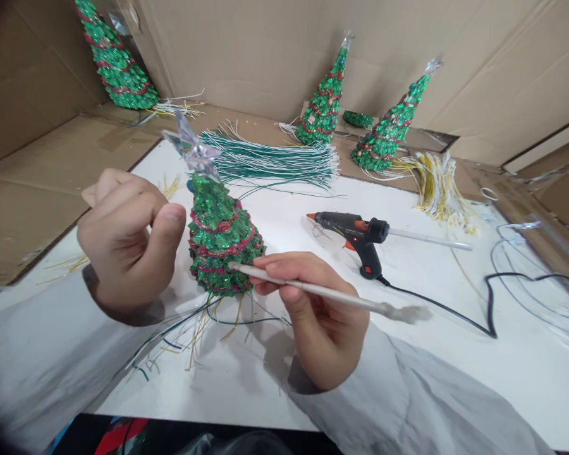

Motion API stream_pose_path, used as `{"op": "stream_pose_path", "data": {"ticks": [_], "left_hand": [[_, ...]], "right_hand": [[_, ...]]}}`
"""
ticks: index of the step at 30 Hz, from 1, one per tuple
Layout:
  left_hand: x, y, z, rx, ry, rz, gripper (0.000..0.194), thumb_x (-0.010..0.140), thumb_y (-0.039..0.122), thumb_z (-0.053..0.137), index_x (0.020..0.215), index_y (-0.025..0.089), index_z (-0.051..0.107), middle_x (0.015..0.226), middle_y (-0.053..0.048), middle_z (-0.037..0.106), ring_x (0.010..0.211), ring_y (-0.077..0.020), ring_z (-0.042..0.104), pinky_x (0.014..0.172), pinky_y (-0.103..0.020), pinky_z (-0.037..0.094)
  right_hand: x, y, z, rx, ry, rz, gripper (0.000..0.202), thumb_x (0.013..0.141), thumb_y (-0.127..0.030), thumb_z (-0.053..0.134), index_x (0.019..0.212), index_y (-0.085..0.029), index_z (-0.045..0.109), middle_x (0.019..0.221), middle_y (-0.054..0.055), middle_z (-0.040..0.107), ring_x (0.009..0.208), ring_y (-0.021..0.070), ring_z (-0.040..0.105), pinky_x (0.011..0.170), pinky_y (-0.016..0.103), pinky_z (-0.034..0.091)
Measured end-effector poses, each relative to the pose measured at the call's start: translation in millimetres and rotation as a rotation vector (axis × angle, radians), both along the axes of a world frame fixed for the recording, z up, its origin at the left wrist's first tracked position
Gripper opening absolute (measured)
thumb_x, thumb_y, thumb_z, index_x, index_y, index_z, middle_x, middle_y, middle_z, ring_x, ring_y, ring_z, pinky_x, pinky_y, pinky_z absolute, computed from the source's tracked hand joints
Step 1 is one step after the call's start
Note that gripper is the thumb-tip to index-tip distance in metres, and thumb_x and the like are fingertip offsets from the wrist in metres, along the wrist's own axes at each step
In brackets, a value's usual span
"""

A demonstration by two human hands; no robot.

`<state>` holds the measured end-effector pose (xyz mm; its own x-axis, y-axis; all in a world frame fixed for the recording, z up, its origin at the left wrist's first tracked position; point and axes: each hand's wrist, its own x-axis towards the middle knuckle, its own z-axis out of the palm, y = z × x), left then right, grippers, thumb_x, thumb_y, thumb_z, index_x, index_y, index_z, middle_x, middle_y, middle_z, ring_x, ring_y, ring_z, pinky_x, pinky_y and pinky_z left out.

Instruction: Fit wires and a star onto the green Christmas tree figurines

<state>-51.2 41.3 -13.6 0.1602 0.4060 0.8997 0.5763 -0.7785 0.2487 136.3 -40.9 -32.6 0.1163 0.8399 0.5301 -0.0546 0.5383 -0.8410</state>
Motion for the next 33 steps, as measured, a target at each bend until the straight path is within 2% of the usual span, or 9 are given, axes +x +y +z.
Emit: {"op": "stream_pose_path", "data": {"ticks": [5, 9, 15, 22, 33], "left_hand": [[-1.3, 2.1, -1.6, -0.01, 0.019, -0.033, 0.033, 0.09, 0.02, 0.054, 0.06, 0.021, 0.04, 0.054, 0.002, 0.04, 0.063, -0.0184, 0.04, 0.064, -0.038, 0.017], [-2.9, 3.4, -3.6, 0.042, 0.084, -0.029, 0.03, 0.09, 0.017, 0.052, 0.063, 0.021, 0.04, 0.056, 0.002, 0.042, 0.064, -0.0182, 0.041, 0.065, -0.038, 0.017], [-2.6, 5.5, -5.7, 0.068, 0.093, -0.026, 0.029, 0.09, 0.019, 0.052, 0.064, 0.022, 0.039, 0.056, 0.002, 0.043, 0.063, -0.0194, 0.04, 0.065, -0.038, 0.017], [-2.8, 4.7, -4.5, 0.068, 0.103, -0.032, 0.028, 0.09, 0.019, 0.051, 0.065, 0.021, 0.04, 0.057, 0.002, 0.042, 0.064, -0.0187, 0.04, 0.064, -0.038, 0.017], [-3.0, 6.7, -4.7, 0.096, 0.106, -0.032, 0.028, 0.089, 0.019, 0.053, 0.064, 0.022, 0.04, 0.055, 0.002, 0.044, 0.063, -0.0194, 0.041, 0.064, -0.038, 0.016]], "right_hand": [[0.6, -0.7, 0.7, -0.004, 0.01, 0.032, 0.022, 0.095, -0.016, 0.054, 0.105, -0.024, 0.072, 0.102, 0.003, 0.071, 0.083, 0.0152, 0.068, 0.066, 0.029, 0.059], [-0.1, -0.5, 1.5, -0.005, 0.025, 0.03, 0.02, 0.095, -0.017, 0.055, 0.104, -0.024, 0.072, 0.101, 0.004, 0.071, 0.082, 0.016, 0.07, 0.065, 0.03, 0.06], [-0.9, 4.2, 4.1, -0.215, 0.159, 0.055, 0.015, 0.096, -0.025, 0.056, 0.098, -0.026, 0.071, 0.089, 0.0, 0.076, 0.076, 0.0127, 0.072, 0.068, 0.025, 0.062], [1.1, 10.4, 4.0, -0.332, 0.221, 0.124, 0.014, 0.094, -0.03, 0.06, 0.094, -0.023, 0.072, 0.081, 0.0, 0.076, 0.072, 0.0112, 0.073, 0.067, 0.02, 0.061], [2.5, 10.9, 4.1, -0.311, 0.23, 0.123, 0.013, 0.094, -0.029, 0.06, 0.095, -0.024, 0.072, 0.081, -0.001, 0.075, 0.071, 0.0102, 0.073, 0.066, 0.018, 0.06]]}}
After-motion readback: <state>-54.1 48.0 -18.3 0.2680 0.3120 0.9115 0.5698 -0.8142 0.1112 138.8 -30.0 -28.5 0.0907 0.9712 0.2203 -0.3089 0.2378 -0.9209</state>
